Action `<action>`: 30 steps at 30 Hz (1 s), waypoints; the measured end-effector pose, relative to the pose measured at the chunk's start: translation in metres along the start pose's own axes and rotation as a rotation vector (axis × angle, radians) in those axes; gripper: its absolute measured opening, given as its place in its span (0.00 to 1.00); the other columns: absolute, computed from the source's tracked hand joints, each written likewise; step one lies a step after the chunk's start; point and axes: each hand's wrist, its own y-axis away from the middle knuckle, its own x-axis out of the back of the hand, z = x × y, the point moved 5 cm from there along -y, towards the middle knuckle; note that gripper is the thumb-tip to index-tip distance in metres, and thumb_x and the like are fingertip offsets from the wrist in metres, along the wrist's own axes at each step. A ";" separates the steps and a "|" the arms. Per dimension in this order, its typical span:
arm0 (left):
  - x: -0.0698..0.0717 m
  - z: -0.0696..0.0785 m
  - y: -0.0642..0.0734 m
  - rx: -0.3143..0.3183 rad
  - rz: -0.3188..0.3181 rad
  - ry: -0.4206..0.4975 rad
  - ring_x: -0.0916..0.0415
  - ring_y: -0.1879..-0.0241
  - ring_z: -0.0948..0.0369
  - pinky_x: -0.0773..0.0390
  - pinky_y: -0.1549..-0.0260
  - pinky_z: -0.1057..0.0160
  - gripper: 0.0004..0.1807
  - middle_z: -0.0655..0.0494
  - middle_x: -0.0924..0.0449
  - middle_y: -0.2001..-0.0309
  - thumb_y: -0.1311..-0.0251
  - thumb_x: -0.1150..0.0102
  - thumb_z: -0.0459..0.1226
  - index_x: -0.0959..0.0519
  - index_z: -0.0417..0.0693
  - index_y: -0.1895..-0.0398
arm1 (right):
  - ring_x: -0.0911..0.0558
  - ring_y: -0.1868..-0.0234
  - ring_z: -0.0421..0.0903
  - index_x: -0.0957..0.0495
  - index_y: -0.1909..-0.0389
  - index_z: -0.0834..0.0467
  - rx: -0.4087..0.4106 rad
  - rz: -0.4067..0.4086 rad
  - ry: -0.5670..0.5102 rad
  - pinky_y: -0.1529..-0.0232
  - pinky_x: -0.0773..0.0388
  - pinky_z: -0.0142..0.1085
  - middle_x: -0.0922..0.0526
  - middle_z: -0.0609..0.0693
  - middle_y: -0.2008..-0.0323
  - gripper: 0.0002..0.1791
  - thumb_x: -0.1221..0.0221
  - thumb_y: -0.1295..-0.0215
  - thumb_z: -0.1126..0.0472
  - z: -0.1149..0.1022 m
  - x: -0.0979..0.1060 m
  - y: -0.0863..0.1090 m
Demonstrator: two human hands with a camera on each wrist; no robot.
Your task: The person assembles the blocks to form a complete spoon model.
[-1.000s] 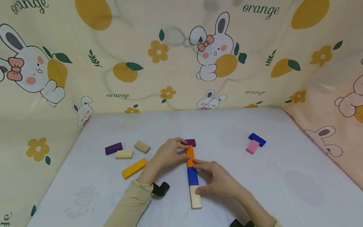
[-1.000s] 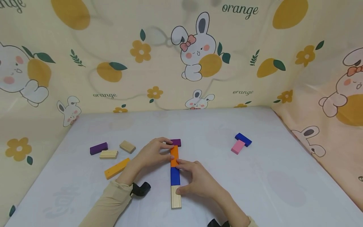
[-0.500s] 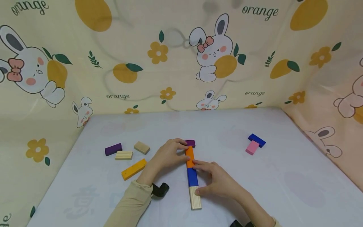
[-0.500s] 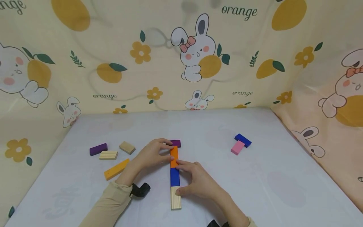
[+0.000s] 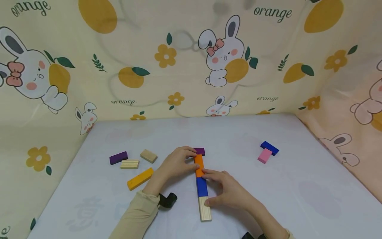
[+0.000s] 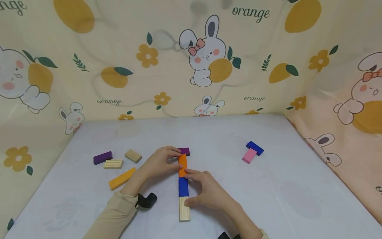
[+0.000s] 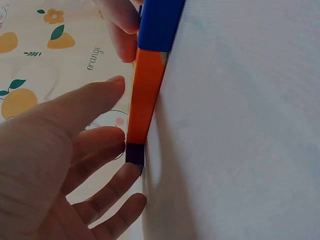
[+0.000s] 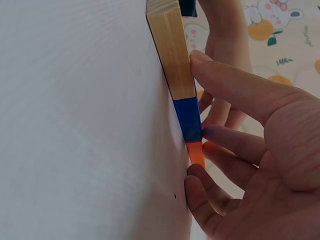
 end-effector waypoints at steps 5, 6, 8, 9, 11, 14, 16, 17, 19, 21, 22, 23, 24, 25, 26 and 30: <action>0.000 -0.001 0.001 -0.018 0.001 0.019 0.30 0.40 0.55 0.34 0.38 0.53 0.24 0.56 0.23 0.43 0.40 0.32 0.49 0.18 0.45 0.45 | 0.33 0.39 0.50 0.27 0.33 0.46 0.007 -0.007 0.001 0.40 0.34 0.57 0.33 0.42 0.31 0.43 0.25 0.53 0.44 -0.002 -0.002 -0.001; 0.000 -0.001 0.001 -0.023 0.001 0.019 0.30 0.40 0.56 0.34 0.38 0.53 0.24 0.56 0.23 0.43 0.40 0.32 0.49 0.18 0.45 0.45 | 0.33 0.39 0.50 0.27 0.33 0.46 0.009 -0.005 0.001 0.40 0.34 0.57 0.33 0.42 0.31 0.43 0.25 0.53 0.43 -0.002 -0.002 -0.001; 0.001 -0.001 0.001 -0.036 0.005 0.011 0.29 0.41 0.56 0.34 0.38 0.54 0.24 0.56 0.22 0.43 0.40 0.32 0.49 0.17 0.44 0.46 | 0.33 0.39 0.50 0.26 0.34 0.47 0.015 -0.003 0.003 0.40 0.34 0.57 0.33 0.41 0.31 0.42 0.25 0.53 0.43 -0.003 -0.002 -0.001; 0.002 -0.001 0.001 -0.046 0.010 0.007 0.29 0.41 0.56 0.34 0.38 0.55 0.23 0.55 0.22 0.44 0.40 0.32 0.48 0.17 0.44 0.46 | 0.33 0.40 0.49 0.26 0.34 0.47 0.016 -0.001 0.007 0.41 0.34 0.56 0.33 0.41 0.31 0.42 0.25 0.53 0.43 -0.003 -0.002 -0.001; 0.007 0.000 0.002 -0.051 0.027 0.007 0.28 0.42 0.56 0.33 0.39 0.55 0.23 0.55 0.22 0.44 0.40 0.32 0.48 0.17 0.44 0.47 | 0.33 0.40 0.49 0.26 0.34 0.46 0.011 0.002 0.010 0.41 0.33 0.56 0.33 0.41 0.31 0.43 0.24 0.54 0.43 -0.003 -0.002 -0.001; 0.017 0.001 0.005 -0.047 0.065 0.020 0.28 0.42 0.56 0.31 0.40 0.55 0.22 0.55 0.22 0.44 0.40 0.32 0.48 0.16 0.44 0.48 | 0.33 0.40 0.48 0.27 0.33 0.45 -0.008 0.006 0.013 0.41 0.32 0.55 0.33 0.40 0.32 0.43 0.24 0.54 0.42 -0.003 -0.001 0.000; 0.025 0.000 0.010 -0.018 0.091 0.025 0.29 0.41 0.56 0.31 0.40 0.54 0.23 0.57 0.23 0.43 0.40 0.33 0.49 0.17 0.45 0.47 | 0.33 0.39 0.48 0.27 0.33 0.45 -0.020 0.008 0.009 0.41 0.32 0.54 0.33 0.39 0.32 0.44 0.24 0.55 0.43 -0.003 0.000 0.000; 0.029 0.000 0.014 -0.006 0.104 0.026 0.29 0.41 0.56 0.31 0.40 0.53 0.23 0.57 0.23 0.43 0.40 0.33 0.49 0.16 0.46 0.47 | 0.33 0.39 0.48 0.27 0.33 0.45 -0.023 0.007 0.009 0.41 0.32 0.54 0.33 0.39 0.32 0.45 0.24 0.55 0.43 -0.003 0.000 0.000; 0.039 -0.004 0.026 0.014 0.127 0.029 0.30 0.40 0.56 0.31 0.40 0.52 0.23 0.56 0.23 0.42 0.40 0.33 0.49 0.17 0.46 0.47 | 0.33 0.38 0.49 0.27 0.33 0.45 -0.027 0.005 0.011 0.41 0.32 0.55 0.33 0.39 0.32 0.44 0.24 0.55 0.43 -0.003 0.000 -0.001; 0.049 -0.010 0.042 0.034 0.147 0.022 0.30 0.40 0.55 0.31 0.40 0.51 0.23 0.56 0.23 0.42 0.40 0.32 0.49 0.16 0.46 0.47 | 0.33 0.38 0.49 0.26 0.34 0.46 -0.026 0.004 0.008 0.41 0.32 0.55 0.33 0.39 0.31 0.44 0.24 0.55 0.43 -0.003 -0.001 -0.001; 0.055 -0.013 0.052 0.040 0.156 0.027 0.31 0.39 0.54 0.31 0.40 0.50 0.23 0.55 0.23 0.42 0.41 0.31 0.48 0.17 0.45 0.47 | 0.34 0.38 0.49 0.26 0.34 0.46 -0.025 0.002 0.003 0.40 0.32 0.55 0.33 0.39 0.31 0.43 0.24 0.55 0.43 -0.003 -0.002 -0.002; 0.061 -0.018 0.062 0.043 0.161 0.031 0.30 0.40 0.54 0.30 0.41 0.50 0.23 0.54 0.24 0.42 0.41 0.31 0.47 0.17 0.43 0.47 | 0.34 0.37 0.49 0.26 0.34 0.46 -0.024 0.000 -0.001 0.40 0.32 0.55 0.33 0.39 0.31 0.43 0.24 0.55 0.44 -0.003 -0.002 -0.002; 0.066 -0.023 0.072 0.049 0.171 0.024 0.30 0.41 0.54 0.30 0.42 0.50 0.23 0.54 0.23 0.43 0.41 0.31 0.46 0.17 0.43 0.47 | 0.34 0.37 0.49 0.26 0.34 0.46 -0.027 0.000 -0.004 0.40 0.32 0.55 0.33 0.39 0.31 0.43 0.24 0.55 0.44 -0.003 -0.002 -0.002; 0.071 -0.030 0.081 0.055 0.179 0.021 0.29 0.41 0.54 0.29 0.42 0.50 0.23 0.55 0.23 0.43 0.42 0.30 0.46 0.17 0.43 0.48 | 0.34 0.38 0.49 0.25 0.35 0.46 -0.030 0.000 -0.005 0.40 0.32 0.55 0.33 0.39 0.32 0.42 0.24 0.55 0.44 -0.003 -0.002 -0.002; 0.076 -0.037 0.091 0.073 0.186 0.010 0.29 0.41 0.54 0.29 0.42 0.49 0.23 0.55 0.23 0.44 0.43 0.29 0.46 0.17 0.43 0.48 | 0.34 0.38 0.49 0.25 0.35 0.46 -0.030 0.001 -0.007 0.40 0.32 0.55 0.33 0.39 0.32 0.42 0.24 0.55 0.44 -0.004 -0.002 -0.002; 0.089 -0.064 0.125 0.119 0.201 0.042 0.26 0.46 0.53 0.25 0.48 0.48 0.23 0.55 0.21 0.46 0.45 0.28 0.47 0.16 0.45 0.49 | 0.34 0.37 0.49 0.25 0.35 0.46 -0.034 0.002 -0.004 0.40 0.32 0.56 0.33 0.39 0.32 0.41 0.24 0.54 0.44 -0.004 -0.002 -0.001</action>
